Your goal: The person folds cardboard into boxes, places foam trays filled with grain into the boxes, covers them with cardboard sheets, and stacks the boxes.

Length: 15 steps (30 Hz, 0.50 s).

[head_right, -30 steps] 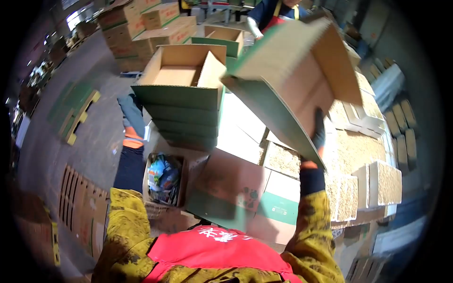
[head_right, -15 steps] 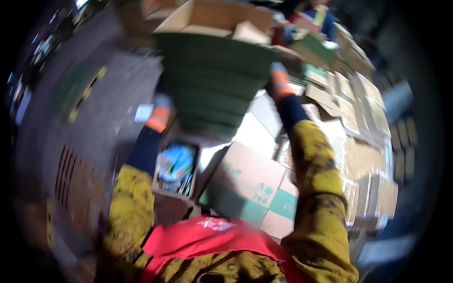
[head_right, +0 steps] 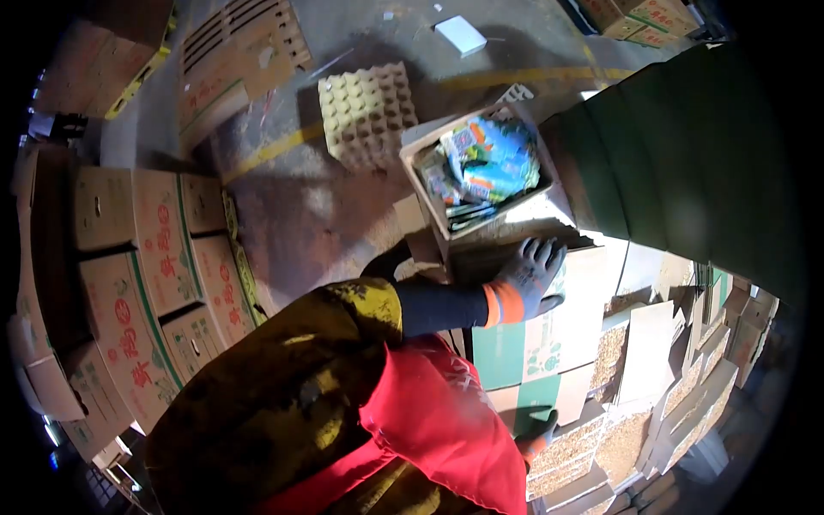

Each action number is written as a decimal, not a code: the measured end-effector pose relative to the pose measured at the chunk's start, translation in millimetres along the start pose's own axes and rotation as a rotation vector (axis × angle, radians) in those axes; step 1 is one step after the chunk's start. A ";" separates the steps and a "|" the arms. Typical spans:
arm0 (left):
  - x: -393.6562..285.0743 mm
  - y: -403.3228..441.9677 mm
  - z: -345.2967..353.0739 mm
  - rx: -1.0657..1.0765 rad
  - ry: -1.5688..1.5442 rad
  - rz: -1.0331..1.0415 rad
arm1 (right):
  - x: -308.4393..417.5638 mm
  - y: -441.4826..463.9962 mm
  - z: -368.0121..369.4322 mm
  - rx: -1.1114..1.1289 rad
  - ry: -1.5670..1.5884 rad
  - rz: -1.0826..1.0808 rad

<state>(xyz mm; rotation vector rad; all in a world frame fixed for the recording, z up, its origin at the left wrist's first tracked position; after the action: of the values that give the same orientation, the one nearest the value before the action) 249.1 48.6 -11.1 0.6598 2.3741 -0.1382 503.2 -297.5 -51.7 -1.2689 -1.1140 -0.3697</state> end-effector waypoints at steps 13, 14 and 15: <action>-68.2 -5.3 -140.7 -0.609 -0.340 0.084 | 162.2 -56.3 -53.4 0.126 -0.014 -0.353; -85.8 -11.9 -165.9 -0.817 -0.237 0.136 | 157.0 -40.9 -56.2 0.302 0.396 -0.251; -102.6 -7.4 -172.1 -0.755 -0.210 0.261 | 152.0 -28.7 -56.8 0.441 0.796 -0.093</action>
<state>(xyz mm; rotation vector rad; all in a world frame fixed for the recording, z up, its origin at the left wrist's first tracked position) 213.9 44.0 186.2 0.5316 1.9032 0.7294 578.2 -305.9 94.8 -0.5792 -0.5209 -0.5937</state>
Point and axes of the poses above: each hand's wrist, its own y-axis towards the middle knuckle, its own z-axis out of the palm, x = y × z, the point moved 7 cm from there along y, towards the middle knuckle, and after that the axes turned 4 degrees about y, right-handed, at the moved point
